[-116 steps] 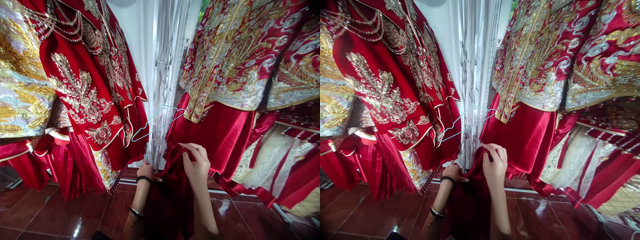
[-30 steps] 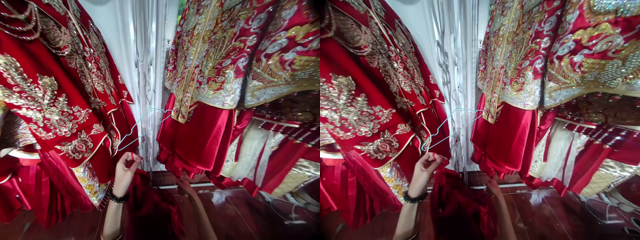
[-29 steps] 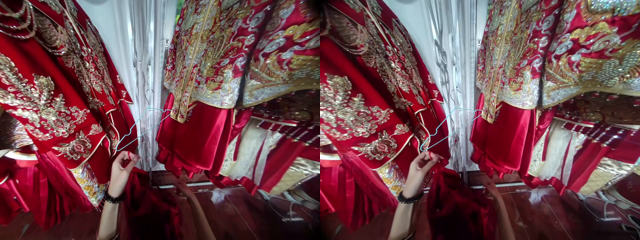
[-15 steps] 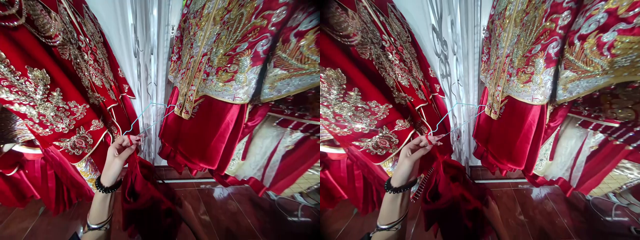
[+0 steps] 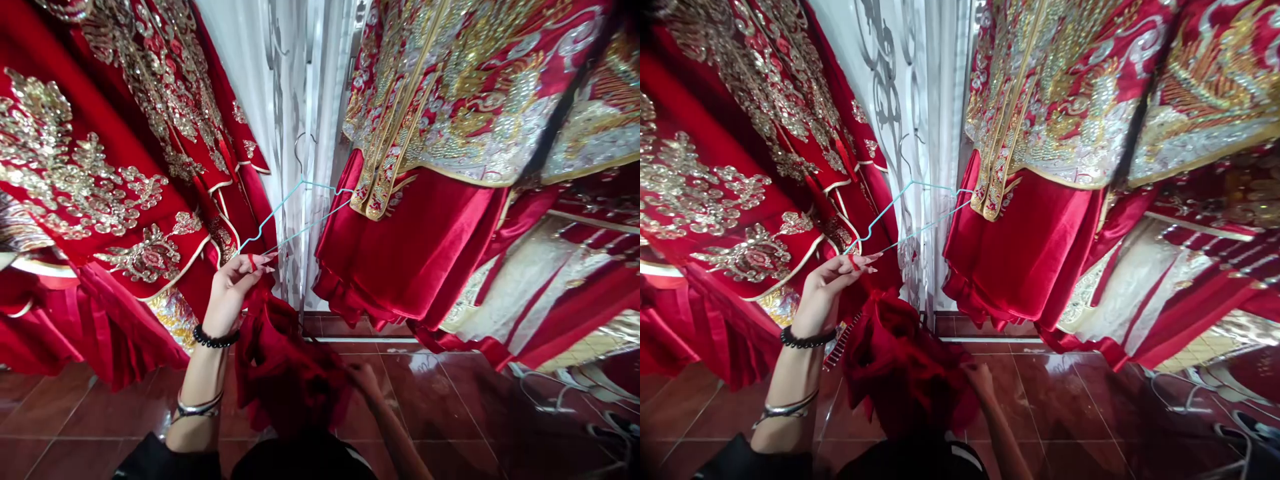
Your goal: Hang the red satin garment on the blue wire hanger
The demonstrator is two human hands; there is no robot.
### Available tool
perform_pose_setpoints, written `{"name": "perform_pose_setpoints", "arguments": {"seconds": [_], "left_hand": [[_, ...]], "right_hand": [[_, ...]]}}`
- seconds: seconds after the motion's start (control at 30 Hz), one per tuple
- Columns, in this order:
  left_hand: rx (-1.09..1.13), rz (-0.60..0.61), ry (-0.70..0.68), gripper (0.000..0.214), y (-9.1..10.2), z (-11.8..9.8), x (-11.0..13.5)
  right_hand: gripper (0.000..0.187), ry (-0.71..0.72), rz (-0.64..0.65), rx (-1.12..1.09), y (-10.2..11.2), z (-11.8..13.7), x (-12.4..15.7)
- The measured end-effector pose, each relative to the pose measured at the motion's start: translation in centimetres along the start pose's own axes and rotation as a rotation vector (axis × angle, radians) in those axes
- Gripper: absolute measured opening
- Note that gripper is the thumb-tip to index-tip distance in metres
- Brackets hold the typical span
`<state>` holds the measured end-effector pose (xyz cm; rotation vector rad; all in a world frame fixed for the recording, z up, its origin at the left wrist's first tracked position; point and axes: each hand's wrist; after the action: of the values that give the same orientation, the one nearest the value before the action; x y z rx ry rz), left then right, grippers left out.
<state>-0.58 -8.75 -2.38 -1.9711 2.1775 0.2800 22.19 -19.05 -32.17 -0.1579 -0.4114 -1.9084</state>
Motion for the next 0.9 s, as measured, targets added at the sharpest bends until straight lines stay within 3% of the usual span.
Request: {"name": "perform_pose_setpoints", "arguments": {"seconds": [0.17, 0.3, 0.47, 0.63, 0.77, 0.9], "left_hand": [[0.014, -0.043, -0.003, 0.011, 0.7, 0.5, 0.2], [0.020, -0.030, -0.022, 0.016, 1.2, 0.5, 0.3], [0.024, 0.035, -0.066, 0.018, 1.8, 1.2, 0.4], [-0.021, -0.001, -0.097, 0.017, 3.0, 2.0, 1.0], [-0.021, -0.095, -0.132, 0.015, 4.4, 3.1, 1.8], [0.003, -0.168, -0.120, 0.018, 5.5, 4.9, 1.9]], "right_hand": [[0.018, 0.016, -0.125, 0.020, 2.6, 1.9, -1.2], [0.027, 0.098, -0.159, -0.285, 2.0, 4.7, -1.6], [0.034, 0.183, 0.070, -0.752, 1.0, 11.6, -0.7], [0.062, 0.394, 0.198, -0.732, 1.8, 19.5, 0.4], [0.075, 0.598, 0.080, -0.611, 1.7, 23.2, 0.4], [0.080, 0.673, -0.096, -0.621, 1.3, 24.8, -0.3]]}}
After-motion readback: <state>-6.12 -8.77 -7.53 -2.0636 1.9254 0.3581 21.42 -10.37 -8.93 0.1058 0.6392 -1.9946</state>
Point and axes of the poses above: each hand's wrist, its own x-axis away from the middle knuckle, its own y-axis out of the back of the hand, z = x × y, and after that the axes turned 7 degrees about -x, right-handed
